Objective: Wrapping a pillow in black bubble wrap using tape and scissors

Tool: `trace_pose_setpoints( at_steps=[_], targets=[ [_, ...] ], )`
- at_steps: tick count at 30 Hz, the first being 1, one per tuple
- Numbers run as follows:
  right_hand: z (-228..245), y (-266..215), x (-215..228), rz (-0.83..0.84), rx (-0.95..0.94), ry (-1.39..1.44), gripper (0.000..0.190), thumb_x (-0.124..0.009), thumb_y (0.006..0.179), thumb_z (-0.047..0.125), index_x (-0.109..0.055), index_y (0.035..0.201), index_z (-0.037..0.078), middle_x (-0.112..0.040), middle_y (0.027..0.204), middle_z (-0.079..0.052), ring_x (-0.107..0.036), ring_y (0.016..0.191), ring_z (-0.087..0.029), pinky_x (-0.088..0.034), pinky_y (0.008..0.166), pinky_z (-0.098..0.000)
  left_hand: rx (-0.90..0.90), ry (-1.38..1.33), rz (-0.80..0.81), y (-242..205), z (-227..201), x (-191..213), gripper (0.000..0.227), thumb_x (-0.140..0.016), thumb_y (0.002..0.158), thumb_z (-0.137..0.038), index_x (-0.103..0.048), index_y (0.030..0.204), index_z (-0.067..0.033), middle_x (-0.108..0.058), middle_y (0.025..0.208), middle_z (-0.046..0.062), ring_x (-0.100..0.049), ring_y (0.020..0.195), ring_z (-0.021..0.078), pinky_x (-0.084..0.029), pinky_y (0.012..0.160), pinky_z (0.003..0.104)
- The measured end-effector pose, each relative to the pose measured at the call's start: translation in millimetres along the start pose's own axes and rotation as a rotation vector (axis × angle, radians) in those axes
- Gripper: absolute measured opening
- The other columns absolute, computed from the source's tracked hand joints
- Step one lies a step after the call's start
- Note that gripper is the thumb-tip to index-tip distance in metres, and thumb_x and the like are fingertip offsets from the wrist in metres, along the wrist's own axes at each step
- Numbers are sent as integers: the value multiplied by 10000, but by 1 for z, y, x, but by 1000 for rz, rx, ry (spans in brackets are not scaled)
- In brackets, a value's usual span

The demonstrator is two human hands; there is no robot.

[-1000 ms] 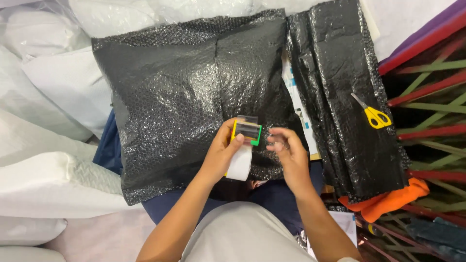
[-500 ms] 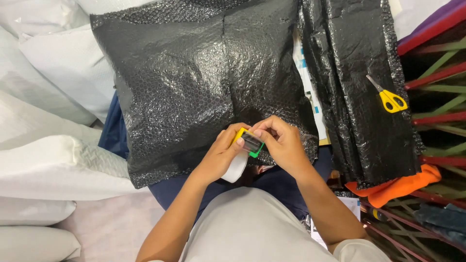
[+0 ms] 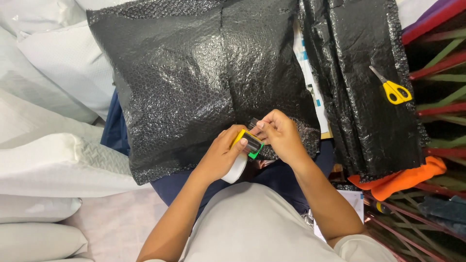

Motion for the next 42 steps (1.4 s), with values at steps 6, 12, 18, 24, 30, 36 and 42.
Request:
trace_pose_setpoints(
  at_steps=[6,12,18,24,30,36,42],
  targets=[
    [-5,4,2,86,-83,111,133,-649,987,141,-622,969,12,-776,877,-170,-763,719,-190,-645,618,-291,3,-84,70,-2,0,2,396,-485,1024,-335,-538,1361,-135,-676,1083,212,-658,1080,370,-536,932,461],
    [-14,10,5,180,-141,240,118,-688,939,113,-635,905,13,-772,848,-166,-765,696,-203,-648,596,-321,-212,-314,120,5,13,0,464,-671,958,-239,-414,1338,-170,-668,1061,155,-625,1084,326,-462,1010,502],
    [-9,9,5,256,-153,290,118,-704,918,95,-642,868,7,-768,813,-177,-770,686,-230,-660,584,-360,-270,-431,195,15,21,-4,715,-830,829,-122,-376,1381,-151,-642,1119,143,-657,1023,261,-518,941,396],
    [-25,17,4,374,-175,356,123,-716,894,73,-640,891,-24,-754,804,-213,-772,675,-305,-655,584,-460,-259,-379,267,11,4,1,634,-853,766,-90,-527,1310,-106,-529,1327,150,-658,1065,332,-570,921,485],
    [-50,27,2,485,-210,470,239,-732,880,70,-609,1050,-46,-733,872,-254,-766,713,-380,-638,607,-562,-237,-279,355,14,-13,4,624,-845,750,-103,-565,1307,-67,-535,1343,184,-675,1037,421,-591,889,554],
    [-46,20,-4,566,-203,553,481,-750,915,298,-541,1221,-8,-719,1025,-213,-763,783,-319,-648,631,-553,-155,-261,399,22,-8,6,657,-843,752,-126,-574,1348,-75,-520,1401,151,-676,1043,379,-612,869,528],
    [-26,15,31,466,-86,533,664,-613,918,558,-565,1281,5,-728,1091,-211,-766,873,-295,-659,723,-506,-238,-148,359,35,-22,3,691,-870,714,-105,-588,1345,-76,-546,1360,159,-705,1014,432,-621,823,581]
  ],
)
Point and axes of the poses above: each hand's wrist, its own y-axis towards the middle knuckle, its own x-axis out of the back of the hand, z = x × y, the point moved 6 cm from there along y, towards the middle knuckle
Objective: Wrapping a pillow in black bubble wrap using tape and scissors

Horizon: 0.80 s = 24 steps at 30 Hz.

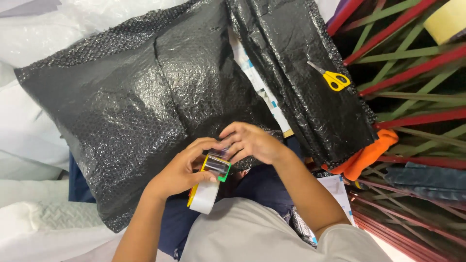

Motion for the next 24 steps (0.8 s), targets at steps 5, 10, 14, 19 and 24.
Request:
trace_pose_setpoints(
  at_steps=[5,10,14,19,24],
  targets=[
    [84,-70,145,-983,329,-1023,125,-640,1010,155,-640,1130,120,-680,1080,-164,-701,883,-335,-582,751,-433,9,-53,-72,1,1,11,706,-865,723,-105,-572,1365,-88,-532,1383,170,-679,1064,452,-595,868,582],
    [104,-112,257,-1445,155,-1882,163,-771,912,160,-763,1062,96,-619,1112,-152,-553,982,-371,-551,700,-472,-36,-137,-99,-3,-13,22,694,-764,731,90,-542,1338,-162,-470,1442,19,-657,1094,202,-589,947,350],
    [101,-114,305,-1414,-100,-1845,225,-731,957,258,-757,1122,107,-659,1113,-215,-590,978,-411,-508,746,-536,-63,-121,-117,-3,-20,29,718,-781,709,68,-543,1346,-160,-480,1426,33,-667,1064,205,-605,882,338],
    [110,-112,296,-1378,-112,-1841,311,-749,881,248,-804,1171,150,-590,1140,-251,-567,934,-416,-523,743,-498,-105,4,-117,-7,-25,32,712,-804,725,16,-536,1360,-161,-498,1418,25,-601,1142,177,-562,921,316],
    [134,-129,197,-1422,540,-1939,211,-786,845,-20,-667,1008,43,-490,1140,-149,-585,847,-324,-543,627,-448,-92,70,-111,-14,-27,31,708,-772,713,35,-539,1353,-159,-510,1410,8,-591,1127,158,-514,969,324]
  ],
)
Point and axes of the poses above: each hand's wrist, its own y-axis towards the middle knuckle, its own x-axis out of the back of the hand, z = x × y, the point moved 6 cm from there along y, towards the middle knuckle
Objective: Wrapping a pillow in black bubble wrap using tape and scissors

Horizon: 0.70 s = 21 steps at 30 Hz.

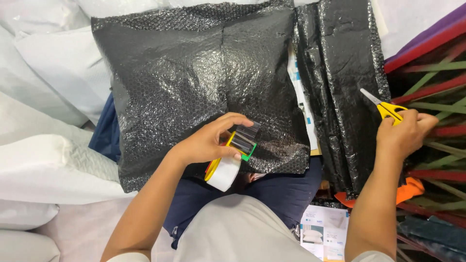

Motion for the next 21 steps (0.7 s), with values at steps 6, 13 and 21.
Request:
trace_pose_setpoints(
  at_steps=[6,13,21],
  targets=[
    [97,-66,6,875,-396,1165,113,-617,896,-68,-615,988,-3,-683,983,-110,-716,959,-210,-525,830,-269,101,85,55,-7,-8,-1,719,-760,701,37,-554,1346,-205,-526,1416,-38,-619,1141,153,-522,968,303],
    [196,-139,17,1668,-257,1426,355,-798,758,340,-642,929,71,-593,839,-13,-611,794,-144,-483,728,-269,87,62,71,-16,-28,6,689,-837,736,-49,-558,1365,-75,-570,1393,172,-550,1273,494,-481,1021,618],
    [224,-137,13,1877,-75,1382,515,-809,754,427,-619,1025,33,-547,958,-88,-609,964,-214,-526,939,-438,128,102,109,-25,-33,7,685,-834,734,-31,-566,1362,-88,-579,1403,160,-566,1259,489,-490,1014,605]
  ],
)
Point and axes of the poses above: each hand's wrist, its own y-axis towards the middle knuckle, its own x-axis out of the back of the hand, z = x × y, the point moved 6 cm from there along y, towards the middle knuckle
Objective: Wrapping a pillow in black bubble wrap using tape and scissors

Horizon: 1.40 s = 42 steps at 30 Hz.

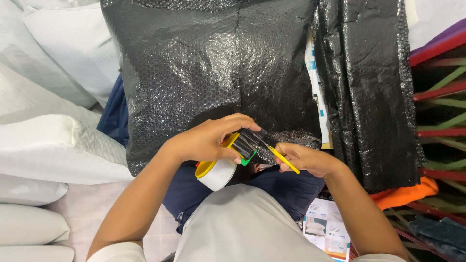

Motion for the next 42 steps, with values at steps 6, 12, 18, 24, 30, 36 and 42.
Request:
trace_pose_setpoints(
  at_steps=[6,12,18,24,30,36,42],
  targets=[
    [-6,11,3,23,20,-25,524,-798,772,440,-634,1033,17,-531,934,-88,-628,887,-217,-569,866,-445,15,15,7,-2,0,0,679,-833,742,-58,-564,1365,-94,-573,1419,137,-574,1244,486,-495,1006,597],
    [7,8,2,-20,9,1,588,-783,744,513,-656,1001,0,-566,898,-99,-658,837,-217,-605,818,-471,18,22,6,-2,1,4,683,-839,736,-54,-566,1361,-87,-580,1410,146,-577,1234,496,-503,989,593],
    [14,7,2,-118,7,38,383,-819,800,328,-663,869,-15,-529,734,-40,-637,684,-176,-636,757,-479,25,12,-3,-4,2,7,690,-836,739,-38,-563,1372,-82,-580,1408,152,-559,1258,499,-484,1002,601],
    [32,2,-5,-140,38,84,302,-814,824,239,-631,772,4,-482,612,3,-596,568,-132,-652,692,-462,23,11,0,-4,1,6,691,-832,744,-41,-560,1377,-86,-576,1413,153,-553,1265,497,-476,1009,608],
    [33,0,-4,-155,55,112,336,-815,845,255,-620,723,9,-516,576,-1,-597,541,-136,-661,637,-471,-10,12,-12,-5,2,5,694,-839,738,-48,-561,1373,-77,-581,1409,158,-542,1284,486,-459,1024,613],
    [35,-2,-5,-158,68,119,340,-814,850,247,-625,695,11,-491,555,11,-583,512,-121,-665,627,-472,-8,6,-8,-7,0,2,701,-840,739,-58,-553,1380,-73,-576,1413,161,-541,1287,487,-459,1027,611],
    [36,-4,-12,-67,24,90,389,-810,787,341,-643,814,-10,-517,678,-50,-586,573,-133,-673,633,-471,-31,14,-11,-9,-3,1,705,-835,740,-48,-549,1383,-79,-574,1411,169,-549,1276,492,-463,1020,619]
  ],
)
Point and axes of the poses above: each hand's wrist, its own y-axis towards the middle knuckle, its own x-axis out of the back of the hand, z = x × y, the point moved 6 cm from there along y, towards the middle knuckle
